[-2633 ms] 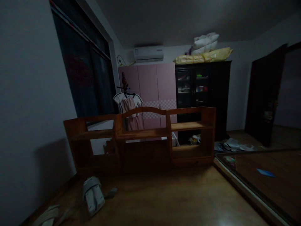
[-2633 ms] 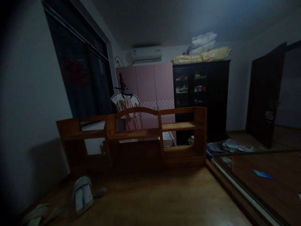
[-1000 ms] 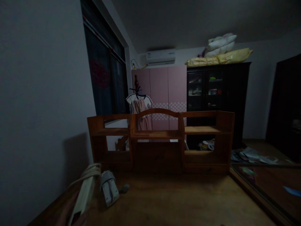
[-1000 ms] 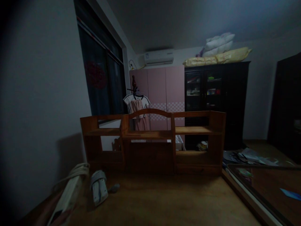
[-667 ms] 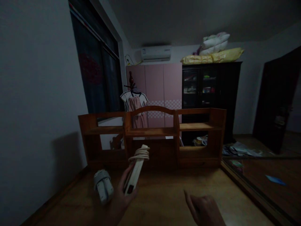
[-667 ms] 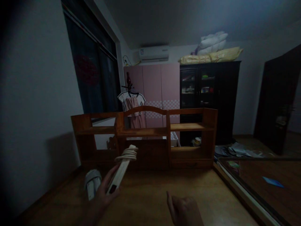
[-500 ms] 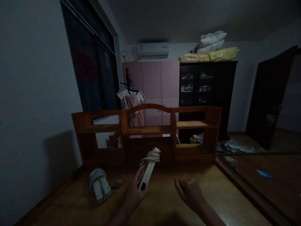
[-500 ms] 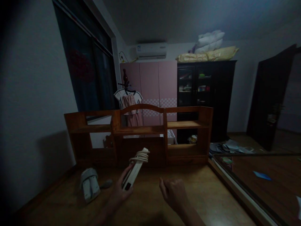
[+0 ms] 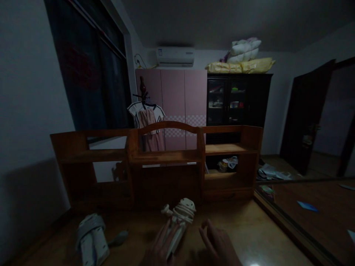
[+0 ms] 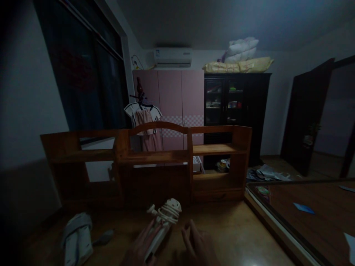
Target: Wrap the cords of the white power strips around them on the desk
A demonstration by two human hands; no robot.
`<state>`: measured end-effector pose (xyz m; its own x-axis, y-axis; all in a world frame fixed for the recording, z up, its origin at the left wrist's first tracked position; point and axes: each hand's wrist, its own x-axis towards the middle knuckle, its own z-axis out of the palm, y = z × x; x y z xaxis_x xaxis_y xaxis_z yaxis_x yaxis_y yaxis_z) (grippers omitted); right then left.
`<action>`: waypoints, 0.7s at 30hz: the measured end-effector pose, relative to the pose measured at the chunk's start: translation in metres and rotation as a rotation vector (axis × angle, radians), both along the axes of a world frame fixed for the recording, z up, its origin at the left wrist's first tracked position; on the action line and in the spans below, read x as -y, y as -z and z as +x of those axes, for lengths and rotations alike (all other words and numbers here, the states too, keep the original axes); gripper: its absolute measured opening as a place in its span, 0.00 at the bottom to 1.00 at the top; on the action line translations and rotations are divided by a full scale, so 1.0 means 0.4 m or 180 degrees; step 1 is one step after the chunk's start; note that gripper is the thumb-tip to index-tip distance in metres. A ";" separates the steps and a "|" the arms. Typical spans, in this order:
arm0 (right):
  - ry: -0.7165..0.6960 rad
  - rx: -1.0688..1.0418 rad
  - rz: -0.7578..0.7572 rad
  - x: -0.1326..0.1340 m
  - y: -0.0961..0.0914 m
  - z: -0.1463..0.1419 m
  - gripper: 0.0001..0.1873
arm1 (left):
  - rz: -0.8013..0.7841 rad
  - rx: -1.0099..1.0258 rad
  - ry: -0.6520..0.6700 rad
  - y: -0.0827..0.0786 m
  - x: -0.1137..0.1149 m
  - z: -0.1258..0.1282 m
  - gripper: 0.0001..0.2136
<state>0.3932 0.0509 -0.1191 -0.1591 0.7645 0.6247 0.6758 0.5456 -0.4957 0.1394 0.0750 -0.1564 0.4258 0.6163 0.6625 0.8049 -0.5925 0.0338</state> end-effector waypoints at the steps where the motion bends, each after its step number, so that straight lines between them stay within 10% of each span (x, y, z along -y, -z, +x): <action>1: -0.0006 -0.0020 0.0020 -0.004 0.000 0.001 0.19 | -0.0015 -0.0108 -0.0015 0.017 -0.006 -0.005 0.42; 7: -0.0013 0.0144 0.0012 -0.001 0.005 -0.012 0.19 | 0.0087 -0.0504 0.0060 0.050 -0.008 -0.009 0.41; 21: -0.0117 0.0630 0.0196 0.005 -0.005 -0.014 0.12 | 0.0301 -0.1151 0.0416 -0.029 0.078 0.066 0.37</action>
